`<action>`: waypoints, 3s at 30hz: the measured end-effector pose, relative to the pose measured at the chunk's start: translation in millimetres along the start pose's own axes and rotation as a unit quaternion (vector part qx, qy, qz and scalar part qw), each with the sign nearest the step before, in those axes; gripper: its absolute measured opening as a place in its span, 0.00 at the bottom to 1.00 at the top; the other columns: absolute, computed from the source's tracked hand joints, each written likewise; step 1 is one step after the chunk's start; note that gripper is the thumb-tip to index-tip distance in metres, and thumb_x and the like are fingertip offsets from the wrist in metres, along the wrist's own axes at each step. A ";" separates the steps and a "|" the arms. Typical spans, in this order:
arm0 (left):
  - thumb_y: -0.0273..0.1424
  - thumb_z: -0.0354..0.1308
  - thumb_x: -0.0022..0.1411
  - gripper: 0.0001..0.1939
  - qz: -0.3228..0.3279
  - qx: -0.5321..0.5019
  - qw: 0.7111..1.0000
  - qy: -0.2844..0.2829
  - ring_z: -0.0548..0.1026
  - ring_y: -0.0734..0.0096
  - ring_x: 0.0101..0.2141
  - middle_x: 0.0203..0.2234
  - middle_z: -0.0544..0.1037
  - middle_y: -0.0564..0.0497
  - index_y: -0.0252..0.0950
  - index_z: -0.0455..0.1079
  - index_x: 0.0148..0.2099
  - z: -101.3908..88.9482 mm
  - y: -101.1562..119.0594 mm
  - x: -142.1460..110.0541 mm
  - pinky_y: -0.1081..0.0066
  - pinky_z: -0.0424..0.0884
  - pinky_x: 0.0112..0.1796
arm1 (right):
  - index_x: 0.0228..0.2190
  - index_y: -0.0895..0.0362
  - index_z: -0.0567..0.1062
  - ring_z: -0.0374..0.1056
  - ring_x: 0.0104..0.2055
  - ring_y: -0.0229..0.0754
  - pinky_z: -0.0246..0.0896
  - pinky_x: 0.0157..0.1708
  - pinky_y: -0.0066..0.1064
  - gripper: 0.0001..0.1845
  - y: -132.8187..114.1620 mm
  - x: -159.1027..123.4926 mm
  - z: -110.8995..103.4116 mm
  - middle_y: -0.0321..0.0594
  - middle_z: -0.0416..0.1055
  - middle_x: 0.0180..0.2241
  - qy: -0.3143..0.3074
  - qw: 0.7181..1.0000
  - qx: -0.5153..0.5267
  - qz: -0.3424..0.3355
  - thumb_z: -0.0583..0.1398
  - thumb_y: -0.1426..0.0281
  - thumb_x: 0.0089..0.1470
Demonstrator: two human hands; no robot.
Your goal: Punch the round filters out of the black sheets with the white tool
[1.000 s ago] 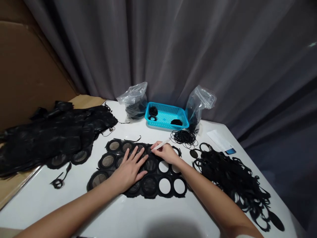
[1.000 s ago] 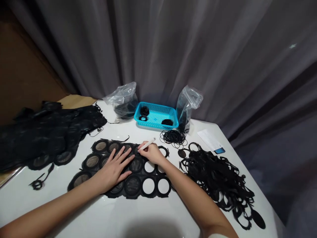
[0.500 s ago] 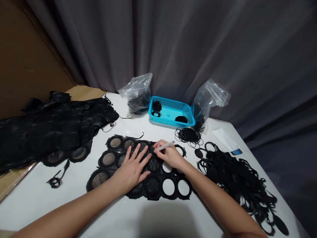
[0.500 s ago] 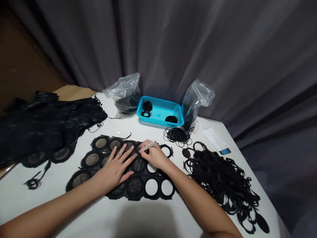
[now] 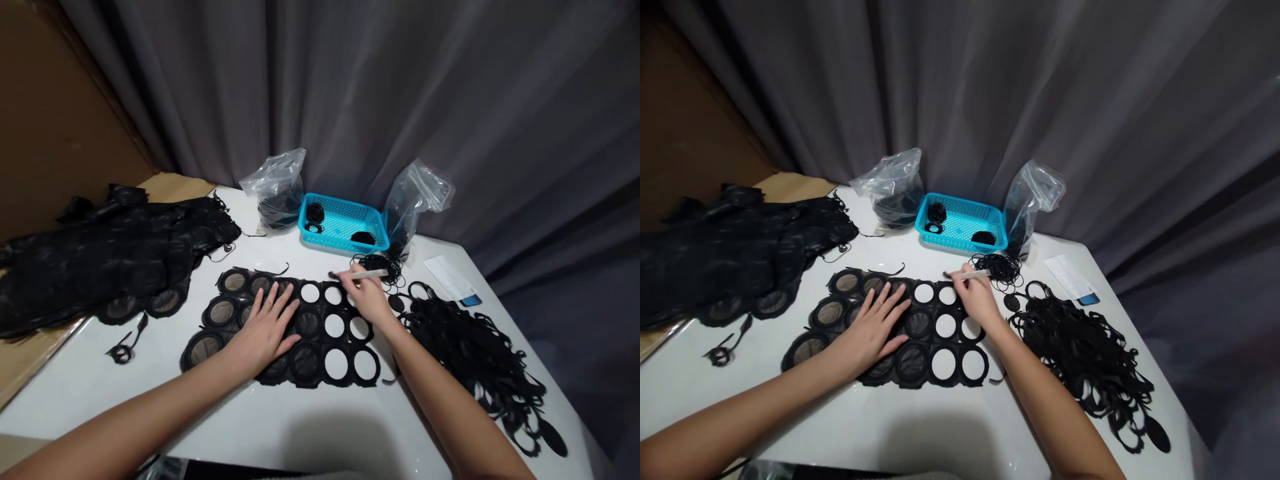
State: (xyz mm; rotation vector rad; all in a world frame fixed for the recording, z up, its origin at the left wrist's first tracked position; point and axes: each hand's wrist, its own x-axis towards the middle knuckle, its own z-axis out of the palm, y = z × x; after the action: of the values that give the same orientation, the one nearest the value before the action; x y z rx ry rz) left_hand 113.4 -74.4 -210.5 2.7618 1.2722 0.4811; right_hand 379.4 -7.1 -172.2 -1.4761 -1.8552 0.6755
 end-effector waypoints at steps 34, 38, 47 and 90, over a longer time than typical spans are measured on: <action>0.38 0.59 0.66 0.32 0.046 -0.015 0.998 -0.050 0.46 0.39 0.68 0.71 0.48 0.41 0.43 0.58 0.69 -3.5 22.0 -38.3 0.41 0.49 0.63 | 0.24 0.54 0.64 0.68 0.41 0.41 0.62 0.45 0.35 0.12 -33.7 -54.1 39.1 0.38 0.71 0.39 -0.173 0.978 0.100 -0.062 0.58 0.72 0.59; 0.38 0.59 0.66 0.33 0.049 -0.012 0.998 -0.048 0.45 0.39 0.68 0.71 0.47 0.41 0.44 0.55 0.70 -3.7 22.0 -38.6 0.41 0.50 0.62 | 0.29 0.53 0.67 0.67 0.45 0.45 0.63 0.47 0.38 0.08 -40.8 -63.6 43.6 0.42 0.71 0.41 -0.164 0.979 0.032 -0.121 0.56 0.73 0.62; 0.38 0.58 0.66 0.28 0.051 -0.013 0.998 -0.033 0.46 0.39 0.68 0.71 0.49 0.42 0.43 0.62 0.67 -4.3 22.5 -37.5 0.40 0.49 0.62 | 0.34 0.54 0.69 0.70 0.38 0.47 0.64 0.42 0.37 0.09 -15.7 -54.6 30.1 0.45 0.75 0.36 -0.005 0.999 -0.020 -0.048 0.51 0.68 0.65; 0.37 0.61 0.66 0.32 0.072 -0.052 0.994 -0.055 0.47 0.37 0.68 0.72 0.38 0.41 0.48 0.57 0.69 -21.2 48.4 -83.6 0.43 0.56 0.61 | 0.36 0.56 0.69 0.65 0.45 0.49 0.63 0.47 0.41 0.07 -56.1 -135.5 53.5 0.48 0.72 0.43 -0.161 0.970 -0.044 -0.178 0.52 0.76 0.62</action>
State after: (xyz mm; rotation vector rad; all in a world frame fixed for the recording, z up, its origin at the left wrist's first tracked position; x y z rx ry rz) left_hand 91.3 -170.4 -202.6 2.7623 0.9993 0.3859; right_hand 322.5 -151.4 -189.4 -1.0868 -2.3499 0.6914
